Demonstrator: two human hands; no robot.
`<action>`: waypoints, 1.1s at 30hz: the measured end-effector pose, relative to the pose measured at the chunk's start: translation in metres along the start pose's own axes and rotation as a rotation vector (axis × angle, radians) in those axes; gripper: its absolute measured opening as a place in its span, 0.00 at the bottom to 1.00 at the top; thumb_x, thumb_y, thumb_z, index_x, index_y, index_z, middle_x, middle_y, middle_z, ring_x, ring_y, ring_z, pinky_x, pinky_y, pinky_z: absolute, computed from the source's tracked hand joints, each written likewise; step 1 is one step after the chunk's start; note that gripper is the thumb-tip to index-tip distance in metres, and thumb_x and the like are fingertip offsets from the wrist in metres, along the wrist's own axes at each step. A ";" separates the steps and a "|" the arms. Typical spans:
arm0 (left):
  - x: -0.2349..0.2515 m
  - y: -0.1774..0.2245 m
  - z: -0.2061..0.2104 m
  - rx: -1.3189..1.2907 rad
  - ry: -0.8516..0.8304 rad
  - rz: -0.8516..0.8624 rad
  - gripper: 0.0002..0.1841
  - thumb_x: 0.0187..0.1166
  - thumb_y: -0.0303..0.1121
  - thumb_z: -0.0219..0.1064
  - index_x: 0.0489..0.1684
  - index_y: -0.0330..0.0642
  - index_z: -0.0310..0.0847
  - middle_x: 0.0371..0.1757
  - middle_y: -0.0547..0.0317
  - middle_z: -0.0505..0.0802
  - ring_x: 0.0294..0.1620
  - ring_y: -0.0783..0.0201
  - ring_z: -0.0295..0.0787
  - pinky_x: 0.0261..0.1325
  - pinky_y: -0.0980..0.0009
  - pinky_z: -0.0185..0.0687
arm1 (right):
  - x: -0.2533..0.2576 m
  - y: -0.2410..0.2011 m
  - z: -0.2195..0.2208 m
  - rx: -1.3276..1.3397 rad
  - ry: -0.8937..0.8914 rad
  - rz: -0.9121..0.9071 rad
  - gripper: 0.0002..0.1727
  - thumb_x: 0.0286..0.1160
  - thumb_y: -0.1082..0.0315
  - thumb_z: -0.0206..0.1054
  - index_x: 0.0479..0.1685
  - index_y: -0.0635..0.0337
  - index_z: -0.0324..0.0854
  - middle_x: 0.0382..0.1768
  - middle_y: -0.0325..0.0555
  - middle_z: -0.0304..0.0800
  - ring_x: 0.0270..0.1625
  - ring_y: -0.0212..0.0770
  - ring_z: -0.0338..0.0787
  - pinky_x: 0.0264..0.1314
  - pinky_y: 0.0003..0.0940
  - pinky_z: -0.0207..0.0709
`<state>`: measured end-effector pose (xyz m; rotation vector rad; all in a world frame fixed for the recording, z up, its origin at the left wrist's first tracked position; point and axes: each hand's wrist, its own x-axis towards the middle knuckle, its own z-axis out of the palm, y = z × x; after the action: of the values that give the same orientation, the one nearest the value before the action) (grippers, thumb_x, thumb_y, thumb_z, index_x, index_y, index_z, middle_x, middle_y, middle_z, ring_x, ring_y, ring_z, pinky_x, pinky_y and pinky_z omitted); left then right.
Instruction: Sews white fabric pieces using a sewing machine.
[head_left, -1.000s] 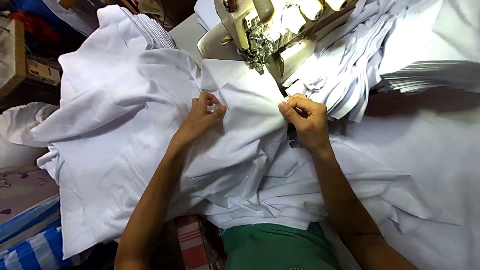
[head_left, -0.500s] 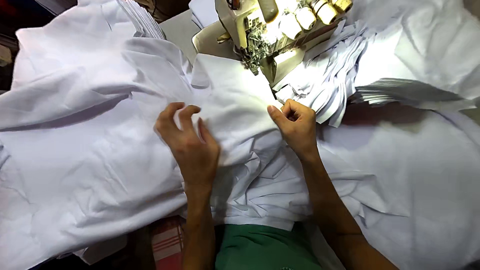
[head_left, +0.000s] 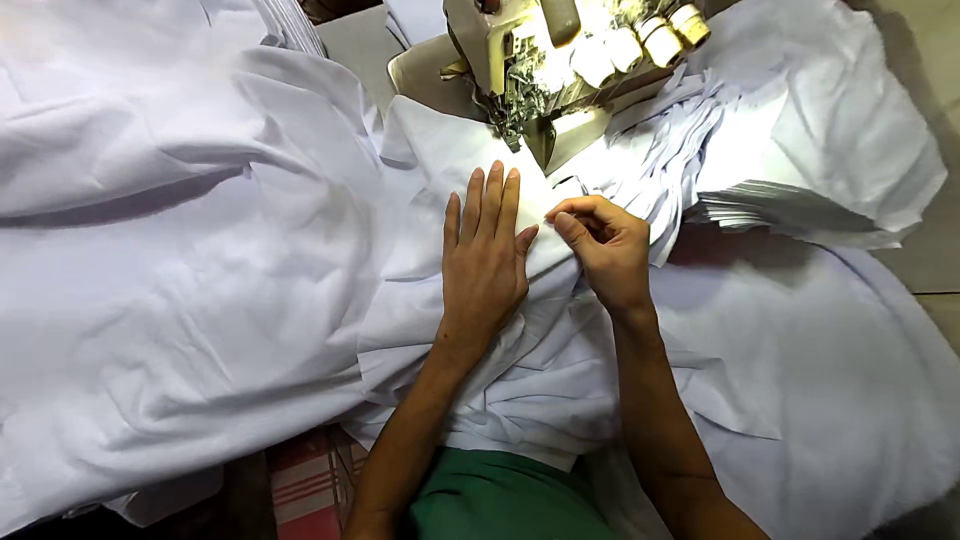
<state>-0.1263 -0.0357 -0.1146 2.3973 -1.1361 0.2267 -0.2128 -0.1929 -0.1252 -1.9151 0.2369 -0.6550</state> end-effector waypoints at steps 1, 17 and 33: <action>0.000 0.000 0.001 -0.005 0.008 -0.006 0.31 0.94 0.46 0.39 0.94 0.41 0.54 0.95 0.51 0.59 0.97 0.52 0.45 0.95 0.44 0.37 | 0.001 0.001 0.000 -0.001 0.005 -0.003 0.07 0.83 0.70 0.67 0.51 0.59 0.88 0.36 0.36 0.91 0.28 0.22 0.83 0.29 0.16 0.77; -0.003 -0.005 0.007 -0.061 0.054 -0.024 0.32 0.93 0.45 0.41 0.92 0.35 0.55 0.95 0.49 0.59 0.97 0.51 0.45 0.96 0.47 0.39 | -0.004 0.024 0.016 0.110 0.099 -0.029 0.07 0.82 0.72 0.67 0.49 0.63 0.88 0.42 0.37 0.93 0.38 0.24 0.89 0.42 0.18 0.85; 0.028 -0.026 -0.008 0.010 -0.009 -0.044 0.32 0.94 0.45 0.38 0.92 0.34 0.54 0.94 0.47 0.60 0.97 0.48 0.45 0.94 0.40 0.35 | 0.030 0.014 0.024 0.102 0.066 0.005 0.08 0.87 0.67 0.64 0.52 0.57 0.86 0.31 0.36 0.87 0.20 0.23 0.77 0.18 0.15 0.69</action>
<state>-0.0878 -0.0366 -0.1071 2.4314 -1.0879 0.2072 -0.1733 -0.1933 -0.1346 -1.7968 0.2457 -0.7142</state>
